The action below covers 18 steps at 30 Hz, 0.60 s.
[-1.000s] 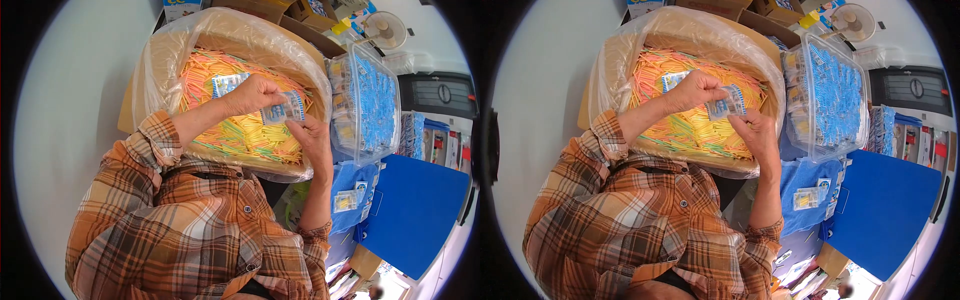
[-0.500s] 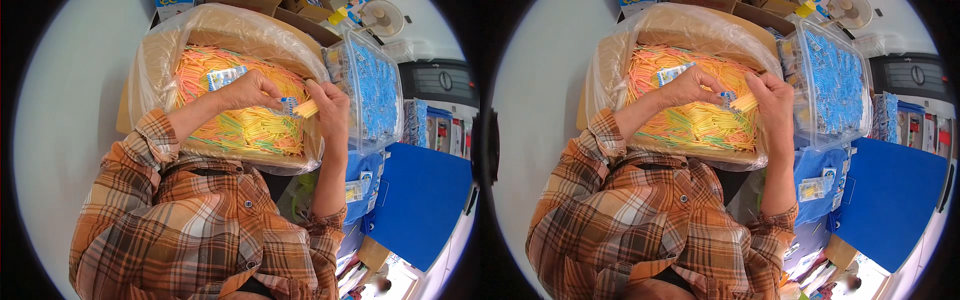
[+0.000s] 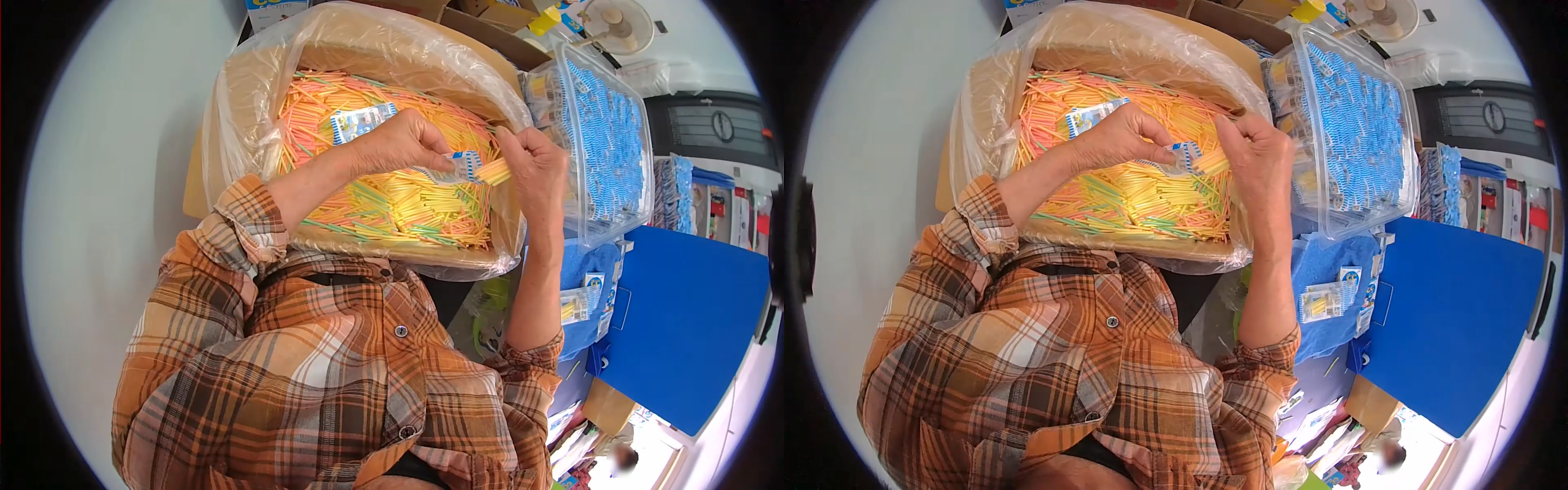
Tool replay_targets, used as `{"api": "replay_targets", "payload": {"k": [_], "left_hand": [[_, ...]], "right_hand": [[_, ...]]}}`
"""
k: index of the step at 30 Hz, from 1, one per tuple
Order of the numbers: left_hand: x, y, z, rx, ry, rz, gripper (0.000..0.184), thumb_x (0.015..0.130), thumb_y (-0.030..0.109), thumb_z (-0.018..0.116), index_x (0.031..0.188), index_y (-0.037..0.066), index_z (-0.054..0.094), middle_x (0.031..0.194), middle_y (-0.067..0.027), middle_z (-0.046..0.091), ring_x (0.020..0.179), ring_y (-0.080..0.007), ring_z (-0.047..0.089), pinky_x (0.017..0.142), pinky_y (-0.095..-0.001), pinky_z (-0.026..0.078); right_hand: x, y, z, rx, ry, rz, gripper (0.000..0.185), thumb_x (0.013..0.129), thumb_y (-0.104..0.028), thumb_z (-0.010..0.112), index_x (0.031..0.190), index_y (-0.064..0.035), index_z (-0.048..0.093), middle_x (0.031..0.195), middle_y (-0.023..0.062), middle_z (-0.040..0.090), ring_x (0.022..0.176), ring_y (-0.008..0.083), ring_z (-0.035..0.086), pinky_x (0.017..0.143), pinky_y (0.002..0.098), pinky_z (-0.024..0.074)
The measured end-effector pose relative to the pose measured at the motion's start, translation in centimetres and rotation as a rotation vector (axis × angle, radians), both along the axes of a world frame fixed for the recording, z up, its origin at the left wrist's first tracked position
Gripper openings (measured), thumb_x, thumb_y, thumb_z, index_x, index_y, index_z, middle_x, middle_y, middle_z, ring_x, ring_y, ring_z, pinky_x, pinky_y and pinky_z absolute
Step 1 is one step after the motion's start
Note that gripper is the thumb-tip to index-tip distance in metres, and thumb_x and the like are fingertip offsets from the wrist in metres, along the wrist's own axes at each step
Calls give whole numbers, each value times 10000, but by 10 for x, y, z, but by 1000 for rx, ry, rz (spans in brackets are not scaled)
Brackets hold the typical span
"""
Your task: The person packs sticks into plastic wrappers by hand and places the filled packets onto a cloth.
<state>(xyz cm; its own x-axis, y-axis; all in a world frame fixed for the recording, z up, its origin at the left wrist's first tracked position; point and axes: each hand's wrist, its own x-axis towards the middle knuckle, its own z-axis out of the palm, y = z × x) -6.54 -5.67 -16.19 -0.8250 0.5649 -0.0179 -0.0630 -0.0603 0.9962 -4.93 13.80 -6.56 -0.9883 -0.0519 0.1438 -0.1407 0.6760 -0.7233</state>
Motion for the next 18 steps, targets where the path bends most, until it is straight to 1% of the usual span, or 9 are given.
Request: {"api": "replay_targets", "payload": {"k": [2,5,8,11,14,18], "left_hand": [[0,1,-2,-16,19,6,168,757,112,766,872,-4,731,755,-55,700,662,-64,601,618,-236,486],[2,2,-2,30,8,-9,165,768,126,762,866,-4,732,742,-39,695,659,-58,591,617,-232,480],[2,1,3,19,-48,-21,176,795,147,746,892,2,731,754,-26,688,686,-46,580,639,-230,477],[5,2,7,35,-120,-15,203,836,190,715,935,13,727,783,-12,683,701,-40,558,634,-225,455],[4,8,-5,87,-152,7,229,864,221,685,961,17,721,807,1,676,699,-41,537,609,-225,425],[6,4,0,-68,-41,-6,235,878,236,665,947,18,720,794,14,668,685,-39,520,587,-230,404]], "right_hand": [[3,-7,1,67,30,-3,260,840,-158,672,716,58,596,570,55,528,571,67,436,515,286,385],[4,-15,-3,109,102,47,263,848,-186,669,753,51,604,561,74,512,554,83,447,509,292,387],[7,-22,-3,223,118,132,269,855,-216,667,802,42,614,560,60,523,534,113,462,506,295,399],[9,-16,-4,-28,11,132,277,860,-246,668,864,27,624,609,63,555,554,132,484,533,293,420],[16,-8,4,-230,-12,9,248,825,-220,705,900,6,636,691,67,588,608,135,500,584,278,445],[35,-9,-23,-2,227,133,222,771,-115,732,941,-2,645,790,108,632,706,170,581,646,285,470]]}}
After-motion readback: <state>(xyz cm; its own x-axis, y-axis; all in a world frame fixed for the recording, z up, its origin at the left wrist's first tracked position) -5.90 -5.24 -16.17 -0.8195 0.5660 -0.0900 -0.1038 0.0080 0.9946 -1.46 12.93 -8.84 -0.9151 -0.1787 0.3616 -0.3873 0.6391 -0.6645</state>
